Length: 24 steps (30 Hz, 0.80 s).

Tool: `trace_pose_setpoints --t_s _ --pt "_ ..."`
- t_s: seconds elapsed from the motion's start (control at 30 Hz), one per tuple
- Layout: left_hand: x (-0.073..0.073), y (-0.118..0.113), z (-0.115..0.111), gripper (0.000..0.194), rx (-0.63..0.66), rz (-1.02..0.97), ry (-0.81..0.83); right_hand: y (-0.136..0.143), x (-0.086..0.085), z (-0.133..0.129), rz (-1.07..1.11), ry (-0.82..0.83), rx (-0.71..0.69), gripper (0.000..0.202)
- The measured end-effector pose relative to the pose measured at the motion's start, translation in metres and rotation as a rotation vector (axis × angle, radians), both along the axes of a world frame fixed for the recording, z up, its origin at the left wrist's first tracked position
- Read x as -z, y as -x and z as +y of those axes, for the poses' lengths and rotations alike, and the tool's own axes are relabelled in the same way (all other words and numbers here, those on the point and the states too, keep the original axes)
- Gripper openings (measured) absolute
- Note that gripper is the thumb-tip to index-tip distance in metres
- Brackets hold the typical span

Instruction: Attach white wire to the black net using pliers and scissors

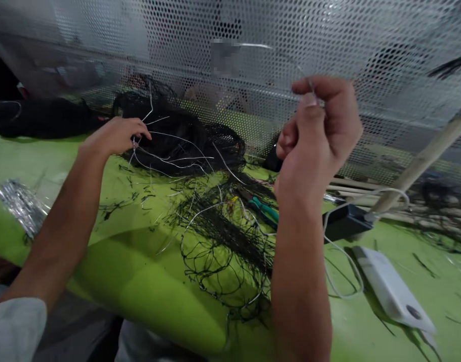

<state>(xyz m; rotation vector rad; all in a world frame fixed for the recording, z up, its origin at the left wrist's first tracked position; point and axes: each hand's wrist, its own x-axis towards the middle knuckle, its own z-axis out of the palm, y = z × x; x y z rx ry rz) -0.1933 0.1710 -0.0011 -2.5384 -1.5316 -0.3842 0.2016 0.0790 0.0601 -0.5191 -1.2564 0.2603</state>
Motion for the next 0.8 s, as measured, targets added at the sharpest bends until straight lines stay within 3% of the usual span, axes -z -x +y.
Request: trace_pose_setpoints --t_s 0.2,0.37,0.63,0.8 --pt "0.011 0.014 0.006 0.063 0.004 -0.083 0.182 -0.003 -0.004 -0.011 -0.08 0.015 0.029 0.014" --pt "0.005 0.019 0.004 0.049 0.06 -0.176 0.286 -0.006 -0.005 -0.013 -0.041 -0.007 0.065 0.012" --pt "-0.023 0.013 -0.019 0.032 0.102 -0.32 0.077 -0.01 -0.001 -0.005 -0.123 -0.019 0.095 0.013" --pt "-0.031 0.008 -0.026 0.015 0.094 -0.314 -0.141 -0.01 -0.001 -0.007 -0.193 0.009 0.061 0.015"
